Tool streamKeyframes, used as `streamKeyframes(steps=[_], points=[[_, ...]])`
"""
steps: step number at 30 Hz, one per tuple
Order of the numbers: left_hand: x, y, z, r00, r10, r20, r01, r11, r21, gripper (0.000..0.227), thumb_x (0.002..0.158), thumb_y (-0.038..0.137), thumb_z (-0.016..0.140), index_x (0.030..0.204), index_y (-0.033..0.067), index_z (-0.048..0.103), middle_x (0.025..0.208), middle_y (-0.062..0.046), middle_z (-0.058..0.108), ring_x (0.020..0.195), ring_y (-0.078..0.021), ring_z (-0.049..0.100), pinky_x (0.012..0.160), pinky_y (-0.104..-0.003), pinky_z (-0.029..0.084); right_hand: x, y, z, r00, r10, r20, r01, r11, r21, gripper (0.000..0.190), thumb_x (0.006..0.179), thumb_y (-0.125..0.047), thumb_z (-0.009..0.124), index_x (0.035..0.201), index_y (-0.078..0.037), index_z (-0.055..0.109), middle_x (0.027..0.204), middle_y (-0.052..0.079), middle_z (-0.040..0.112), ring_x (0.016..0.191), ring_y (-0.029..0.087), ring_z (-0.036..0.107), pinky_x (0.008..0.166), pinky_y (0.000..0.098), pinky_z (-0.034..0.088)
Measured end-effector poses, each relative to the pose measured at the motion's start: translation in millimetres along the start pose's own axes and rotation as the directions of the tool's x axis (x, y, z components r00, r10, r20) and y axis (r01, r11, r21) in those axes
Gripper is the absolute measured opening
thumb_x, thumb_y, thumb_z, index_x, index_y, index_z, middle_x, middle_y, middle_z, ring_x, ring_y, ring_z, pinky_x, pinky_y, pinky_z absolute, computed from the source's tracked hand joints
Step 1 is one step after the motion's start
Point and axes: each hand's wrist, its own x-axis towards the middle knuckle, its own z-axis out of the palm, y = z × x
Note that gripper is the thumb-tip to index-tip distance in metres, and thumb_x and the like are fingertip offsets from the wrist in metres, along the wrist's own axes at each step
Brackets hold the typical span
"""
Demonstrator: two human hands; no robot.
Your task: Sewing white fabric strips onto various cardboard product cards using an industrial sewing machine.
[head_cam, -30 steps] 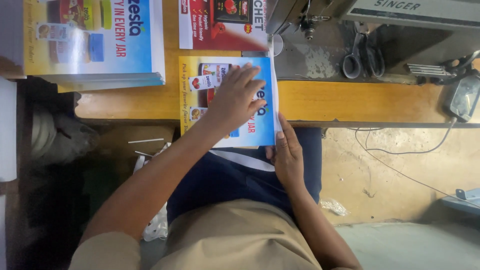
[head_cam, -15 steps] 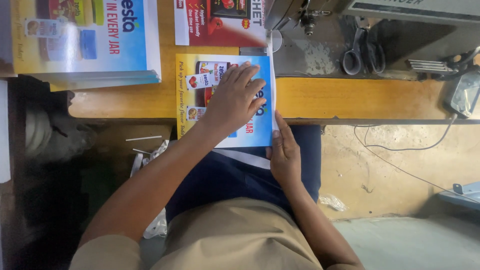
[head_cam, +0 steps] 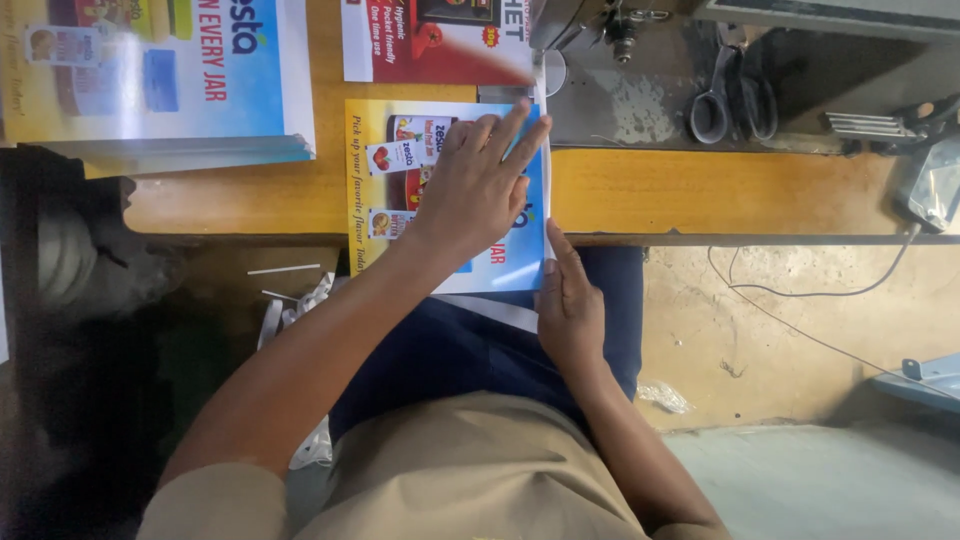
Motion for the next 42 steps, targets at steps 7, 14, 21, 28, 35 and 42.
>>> streamKeyframes(steps=[7,14,21,28,35,42], points=[[13,6,-8,0.985,-0.04,0.168,0.014,0.989,0.15,0.05,0.102,0.029,0.067,0.15,0.0165,0.063,0.169,-0.003,0.045,0.127,-0.0313,0.054,0.096,-0.051,0.05,2,25,5,0.99,-0.142,0.008,0.141,0.97,-0.199,0.05,0.113,-0.015,0.047,0.162,-0.017,0.05,0.109,0.01,0.068,0.051,0.028,0.054,0.05,0.0417,0.042],[18,1,-6,0.989,-0.001,0.15,-0.018,0.992,0.124,0.05,0.11,0.055,0.061,0.137,0.0128,0.068,0.154,-0.002,0.061,0.127,-0.0314,0.056,0.089,-0.047,0.052,4,19,-3,0.981,-0.19,0.031,0.191,0.941,-0.28,0.049,0.11,-0.01,0.05,0.159,-0.013,0.056,0.072,0.005,0.068,0.048,0.026,0.053,0.048,0.0434,0.045],[23,4,-10,0.973,-0.021,0.231,-0.007,0.993,0.121,0.053,0.1,0.057,0.072,0.133,0.0162,0.072,0.15,0.0,0.063,0.124,-0.0305,0.057,0.089,-0.047,0.054,9,10,-11,0.977,-0.206,0.048,0.211,0.933,-0.293,0.047,0.11,-0.01,0.053,0.157,-0.01,0.058,0.07,0.005,0.069,0.046,0.025,0.053,0.048,0.0417,0.044],[28,0,-8,0.983,-0.026,0.179,-0.001,0.989,0.146,0.05,0.098,0.057,0.074,0.13,0.0178,0.076,0.149,0.002,0.064,0.125,-0.0316,0.057,0.089,-0.051,0.053,22,7,-11,0.983,-0.164,0.077,0.178,0.949,-0.259,0.047,0.111,-0.014,0.051,0.157,-0.011,0.056,0.073,0.006,0.069,0.049,0.029,0.055,0.05,0.0444,0.045],[33,-9,-1,0.986,-0.03,0.166,-0.002,0.982,0.189,0.052,0.098,0.061,0.073,0.13,0.0206,0.075,0.151,0.004,0.063,0.125,-0.0297,0.055,0.089,-0.049,0.051,37,1,-14,0.985,-0.136,0.11,0.156,0.968,-0.197,0.045,0.11,-0.013,0.05,0.154,-0.008,0.056,0.087,0.009,0.079,0.048,0.03,0.058,0.048,0.0431,0.044],[41,-24,7,0.994,-0.038,0.106,0.016,0.98,0.2,0.046,0.099,0.057,0.078,0.127,0.0203,0.075,0.144,0.0,0.064,0.123,-0.0317,0.058,0.093,-0.051,0.053,56,-15,-19,0.988,-0.099,0.12,0.114,0.986,-0.125,0.046,0.11,-0.012,0.048,0.155,-0.006,0.057,0.063,0.008,0.065,0.045,0.025,0.052,0.048,0.0399,0.04]])
